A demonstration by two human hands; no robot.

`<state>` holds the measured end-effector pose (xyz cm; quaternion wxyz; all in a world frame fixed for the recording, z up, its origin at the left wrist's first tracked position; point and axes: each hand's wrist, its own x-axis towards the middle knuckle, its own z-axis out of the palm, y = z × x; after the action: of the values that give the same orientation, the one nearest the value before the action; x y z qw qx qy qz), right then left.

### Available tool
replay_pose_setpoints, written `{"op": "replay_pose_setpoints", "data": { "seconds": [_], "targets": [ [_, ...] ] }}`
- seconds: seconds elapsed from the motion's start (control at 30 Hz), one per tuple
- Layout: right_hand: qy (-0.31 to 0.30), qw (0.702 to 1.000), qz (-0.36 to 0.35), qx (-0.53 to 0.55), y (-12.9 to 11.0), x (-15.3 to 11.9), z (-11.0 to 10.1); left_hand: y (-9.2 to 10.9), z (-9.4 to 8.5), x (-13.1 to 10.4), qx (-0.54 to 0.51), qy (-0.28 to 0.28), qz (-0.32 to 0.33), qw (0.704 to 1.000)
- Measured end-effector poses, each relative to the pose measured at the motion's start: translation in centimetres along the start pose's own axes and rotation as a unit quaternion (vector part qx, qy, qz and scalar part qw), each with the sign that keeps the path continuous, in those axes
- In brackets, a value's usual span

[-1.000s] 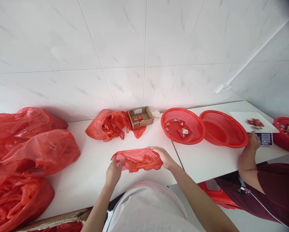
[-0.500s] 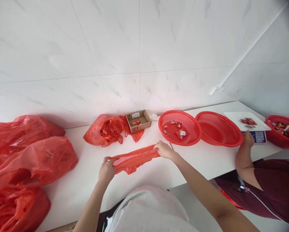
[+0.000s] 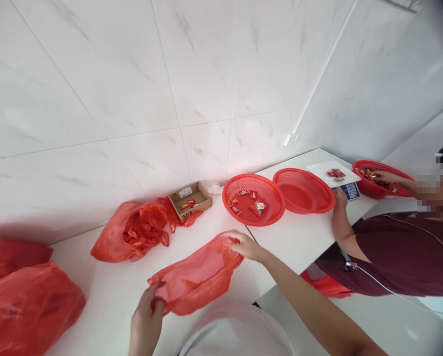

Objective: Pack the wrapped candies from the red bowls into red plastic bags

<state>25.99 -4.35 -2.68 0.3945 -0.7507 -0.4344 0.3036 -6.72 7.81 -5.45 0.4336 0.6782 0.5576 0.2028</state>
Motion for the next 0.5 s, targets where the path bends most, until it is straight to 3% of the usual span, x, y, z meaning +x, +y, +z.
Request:
{"op": "replay_pose_setpoints", "data": {
  "seconds": [0.07, 0.13, 0.2, 0.3, 0.5],
  "targets": [
    [0.048, 0.998, -0.01, -0.036, 0.8, 1.9, -1.9, 1.8, 0.6, 0.2, -0.023, -0.03, -0.003, 0.999],
    [0.103, 0.99, 0.032, -0.095, 2.0, 3.2, -3.6, 3.2, 1.6, -0.3, -0.06, -0.045, 0.006, 0.997],
    [0.121, 0.98, 0.079, -0.139, 3.6, 3.6, -4.4, 3.8, 2.6, -1.2, -0.099, -0.028, 0.019, 0.995],
    [0.105, 0.973, 0.106, -0.176, 5.5, 2.7, -3.6, 3.0, 3.0, -2.6, -0.114, -0.001, 0.007, 0.994],
    [0.034, 0.982, 0.083, -0.164, 5.6, 1.8, 0.0, 1.8, 1.7, -4.0, -0.023, -0.047, -0.044, 0.998]
  ]
}}
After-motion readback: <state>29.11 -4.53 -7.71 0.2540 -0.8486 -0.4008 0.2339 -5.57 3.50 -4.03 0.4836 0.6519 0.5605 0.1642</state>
